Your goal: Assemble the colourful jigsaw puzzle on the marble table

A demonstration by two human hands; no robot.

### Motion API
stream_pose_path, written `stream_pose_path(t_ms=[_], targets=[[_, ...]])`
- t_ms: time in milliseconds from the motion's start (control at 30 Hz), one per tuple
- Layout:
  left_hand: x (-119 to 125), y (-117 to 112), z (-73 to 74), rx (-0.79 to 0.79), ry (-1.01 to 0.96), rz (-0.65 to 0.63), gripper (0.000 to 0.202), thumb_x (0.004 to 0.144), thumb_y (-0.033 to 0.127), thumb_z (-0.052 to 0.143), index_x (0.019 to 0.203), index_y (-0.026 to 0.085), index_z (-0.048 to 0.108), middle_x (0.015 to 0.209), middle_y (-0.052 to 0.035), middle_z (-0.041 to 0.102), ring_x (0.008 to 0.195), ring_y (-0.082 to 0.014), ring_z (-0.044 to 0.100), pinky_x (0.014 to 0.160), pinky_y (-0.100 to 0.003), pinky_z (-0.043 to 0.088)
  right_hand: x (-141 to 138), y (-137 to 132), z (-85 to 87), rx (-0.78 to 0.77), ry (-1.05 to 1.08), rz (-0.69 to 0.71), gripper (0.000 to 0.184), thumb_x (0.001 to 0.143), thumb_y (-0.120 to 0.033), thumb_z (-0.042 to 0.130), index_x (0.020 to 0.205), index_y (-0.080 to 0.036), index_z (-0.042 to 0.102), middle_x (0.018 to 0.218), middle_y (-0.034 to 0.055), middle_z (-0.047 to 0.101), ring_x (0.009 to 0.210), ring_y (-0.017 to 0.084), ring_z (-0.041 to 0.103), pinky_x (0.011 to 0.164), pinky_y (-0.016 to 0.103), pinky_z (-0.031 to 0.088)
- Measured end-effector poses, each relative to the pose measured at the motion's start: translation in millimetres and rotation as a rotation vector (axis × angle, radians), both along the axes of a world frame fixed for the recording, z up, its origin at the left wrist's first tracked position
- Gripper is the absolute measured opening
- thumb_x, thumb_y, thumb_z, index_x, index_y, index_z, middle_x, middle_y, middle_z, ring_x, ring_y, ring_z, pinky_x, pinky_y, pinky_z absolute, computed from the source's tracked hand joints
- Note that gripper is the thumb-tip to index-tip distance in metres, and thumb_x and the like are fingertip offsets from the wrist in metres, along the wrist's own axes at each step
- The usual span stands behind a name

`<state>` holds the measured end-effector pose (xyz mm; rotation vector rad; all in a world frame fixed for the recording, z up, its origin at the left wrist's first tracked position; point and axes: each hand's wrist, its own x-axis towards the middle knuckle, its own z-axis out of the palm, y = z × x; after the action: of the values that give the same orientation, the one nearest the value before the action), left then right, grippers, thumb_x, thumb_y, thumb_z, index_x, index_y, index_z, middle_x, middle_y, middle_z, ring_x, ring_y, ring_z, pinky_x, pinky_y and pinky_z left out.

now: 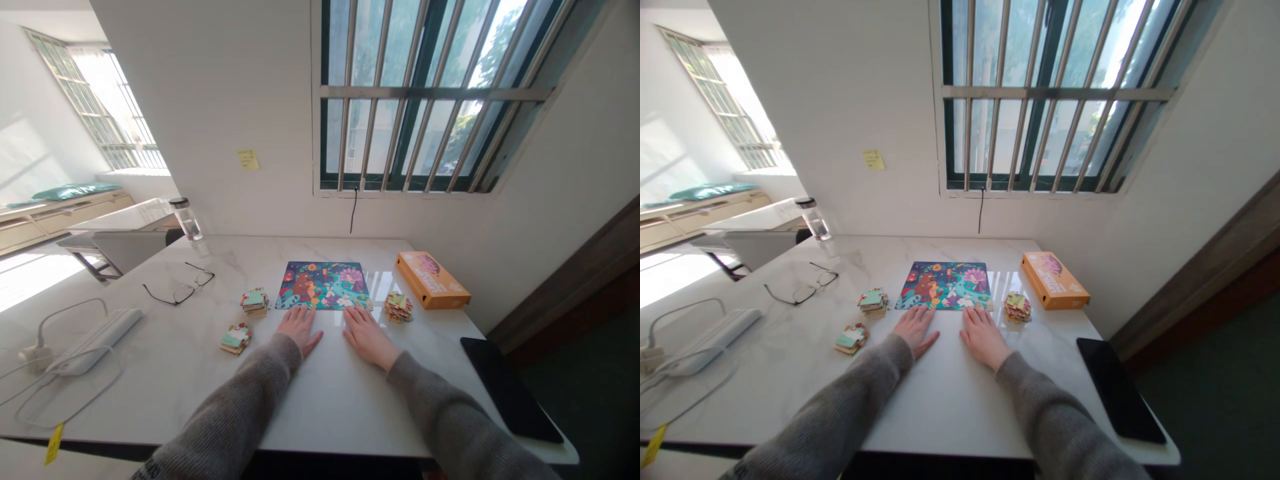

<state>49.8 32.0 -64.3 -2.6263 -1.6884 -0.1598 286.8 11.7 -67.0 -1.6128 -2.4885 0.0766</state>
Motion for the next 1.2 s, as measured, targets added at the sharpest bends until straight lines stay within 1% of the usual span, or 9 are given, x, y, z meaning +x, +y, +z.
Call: stream_pose_path(t_ms=[100,233,400,500,700,833,967,1200], targets=[[5.4,11.1,-1.5,0.013,-0.011,0.044,0.068,0.094,0.056,0.040,0.147,0.015,0.043,0.148,-0.0161,0.045,0.138,-0.0359,0.036,0.115,-0.048,0.029,-1.8,12.4,-3.2,-0.015,-0.011,-0.031,0.059,0.100,-0.039,0.034,0.152,-0.011,0.036,0.159,0.0133,0.034,0.148,0.030,0.024,0.121,0.047,0.018],[12.7,29.9,-4.8,0.022,-0.045,0.115,0.067,0.094,0.054,0.039,0.149,0.016,0.041,0.153,-0.0143,0.041,0.141,-0.0343,0.033,0.118,-0.048,0.024,-6.4,35.3,-5.6,-0.018,-0.009,-0.095,0.061,0.100,-0.043,0.030,0.153,-0.013,0.033,0.161,0.0113,0.029,0.150,0.028,0.019,0.122,0.048,0.012],[17.9,67.8,-12.6,-0.001,-0.070,0.170,0.066,0.095,0.053,0.036,0.152,0.020,0.036,0.160,-0.0100,0.032,0.147,-0.0301,0.026,0.121,-0.047,0.019,-12.9,71.9,-5.3,-0.020,0.018,-0.160,0.062,0.100,-0.045,0.027,0.154,-0.014,0.030,0.163,0.0091,0.026,0.151,0.025,0.016,0.122,0.050,0.008],[20.3,92.5,-15.9,-0.019,-0.084,0.195,0.064,0.096,0.054,0.034,0.152,0.023,0.035,0.162,-0.0079,0.028,0.149,-0.0278,0.022,0.121,-0.049,0.017,-15.4,93.0,-4.4,-0.028,0.026,-0.187,0.063,0.100,-0.045,0.026,0.155,-0.014,0.028,0.163,0.0090,0.025,0.151,0.024,0.014,0.122,0.050,0.007],[27.7,131.1,-12.2,-0.041,-0.099,0.215,0.063,0.097,0.051,0.031,0.152,0.022,0.033,0.164,-0.0095,0.023,0.151,-0.0270,0.016,0.120,-0.052,0.014,-19.5,127.8,-1.7,-0.013,0.053,-0.234,0.061,0.100,-0.042,0.028,0.155,-0.015,0.028,0.163,0.0087,0.024,0.151,0.023,0.015,0.121,0.050,0.007],[32.7,149.3,-9.0,-0.050,-0.102,0.252,0.062,0.097,0.050,0.030,0.152,0.022,0.033,0.164,-0.0098,0.023,0.151,-0.0271,0.016,0.120,-0.054,0.012,-22.1,147.5,0.4,-0.040,0.057,-0.260,0.061,0.100,-0.043,0.029,0.155,-0.016,0.029,0.164,0.0091,0.023,0.151,0.022,0.014,0.121,0.049,0.006],[35.4,163.9,-9.3,-0.046,-0.109,0.273,0.062,0.097,0.050,0.029,0.153,0.023,0.032,0.164,-0.0094,0.023,0.151,-0.0271,0.016,0.120,-0.055,0.012,-24.1,164.5,0.9,-0.044,0.054,-0.285,0.060,0.100,-0.043,0.029,0.155,-0.017,0.029,0.164,0.0093,0.021,0.152,0.023,0.012,0.121,0.052,0.006],[36.8,183.0,-11.4,-0.052,-0.112,0.284,0.062,0.098,0.050,0.029,0.154,0.024,0.031,0.164,-0.0079,0.022,0.152,-0.0266,0.014,0.121,-0.055,0.011,-25.9,182.4,-2.5,-0.013,0.058,-0.308,0.059,0.100,-0.043,0.030,0.154,-0.019,0.031,0.164,0.0076,0.023,0.151,0.025,0.013,0.120,0.055,0.007]])
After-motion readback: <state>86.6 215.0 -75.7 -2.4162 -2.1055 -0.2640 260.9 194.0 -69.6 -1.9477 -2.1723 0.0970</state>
